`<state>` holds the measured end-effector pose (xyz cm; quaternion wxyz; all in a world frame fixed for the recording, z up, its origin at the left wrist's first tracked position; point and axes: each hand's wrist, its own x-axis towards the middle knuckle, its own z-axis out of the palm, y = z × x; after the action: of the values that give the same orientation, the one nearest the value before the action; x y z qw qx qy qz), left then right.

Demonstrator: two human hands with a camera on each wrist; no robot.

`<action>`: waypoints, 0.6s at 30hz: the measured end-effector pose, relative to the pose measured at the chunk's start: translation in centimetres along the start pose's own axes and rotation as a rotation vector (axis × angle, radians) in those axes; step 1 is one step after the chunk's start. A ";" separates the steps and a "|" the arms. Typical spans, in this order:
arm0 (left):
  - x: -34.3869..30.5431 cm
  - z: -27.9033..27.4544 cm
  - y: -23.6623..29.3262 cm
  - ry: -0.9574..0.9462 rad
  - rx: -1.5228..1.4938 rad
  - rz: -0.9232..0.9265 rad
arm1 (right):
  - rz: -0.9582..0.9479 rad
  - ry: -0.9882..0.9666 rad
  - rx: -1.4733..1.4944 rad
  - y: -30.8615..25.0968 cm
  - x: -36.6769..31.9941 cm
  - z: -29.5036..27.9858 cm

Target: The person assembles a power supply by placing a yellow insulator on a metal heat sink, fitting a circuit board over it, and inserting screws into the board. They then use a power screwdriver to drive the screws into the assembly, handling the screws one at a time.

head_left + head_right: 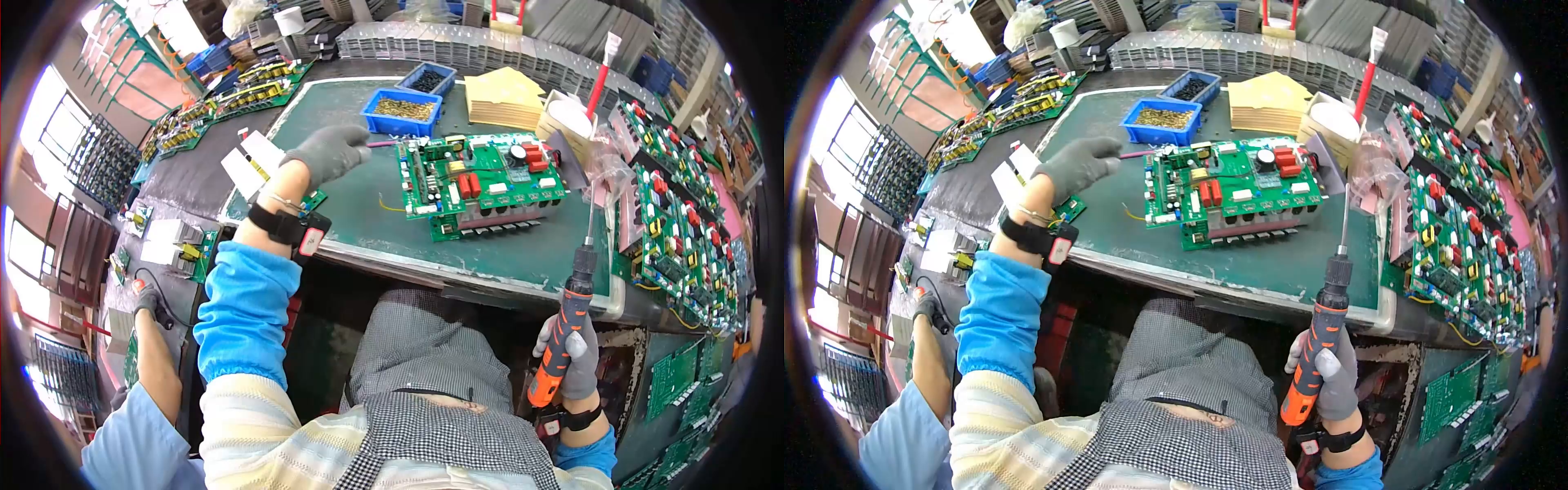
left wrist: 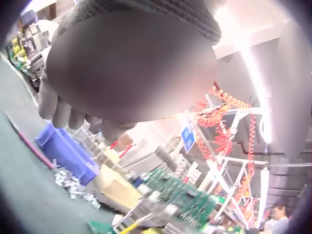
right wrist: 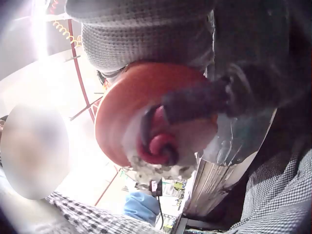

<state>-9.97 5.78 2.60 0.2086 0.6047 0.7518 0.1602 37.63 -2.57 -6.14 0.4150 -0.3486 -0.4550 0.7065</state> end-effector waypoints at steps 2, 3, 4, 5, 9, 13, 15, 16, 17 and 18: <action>1.3 1.5 -1.1 -0.004 0.043 0.035 | 0.000 -0.016 -0.007 0.6 0.6 0.0; 1.8 1.9 -0.7 -0.010 0.063 0.054 | 0.002 -0.016 -0.009 0.4 0.9 0.3; 2.3 2.0 -0.3 -0.043 0.127 0.075 | 0.005 -0.008 -0.011 0.3 0.9 0.7; 2.4 1.9 0.0 -0.046 0.119 0.073 | 0.008 0.012 -0.011 0.2 0.5 0.9; 2.5 0.4 1.6 0.034 -0.046 0.209 | -0.068 0.060 -0.004 -0.8 -0.2 0.7; 0.4 -0.4 2.7 0.137 -0.248 0.301 | -0.098 0.154 0.051 -1.7 -0.6 -0.7; -0.4 -0.1 3.7 0.139 -0.345 0.251 | -0.086 0.159 0.038 -2.7 -1.0 -1.1; -0.4 0.3 3.6 0.090 -0.446 0.298 | -0.110 0.150 0.034 -2.6 -1.1 -1.6; -0.8 0.4 4.6 0.059 -0.460 0.349 | -0.125 0.125 0.028 -2.7 -1.2 -2.0; -1.5 0.5 6.7 0.033 -0.499 0.363 | -0.138 0.117 -0.037 -3.2 -1.6 -1.8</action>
<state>-3.85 5.73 5.68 0.3063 0.6565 0.5723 0.3843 40.70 -2.57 -3.62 0.4822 -0.3649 -0.4659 0.6460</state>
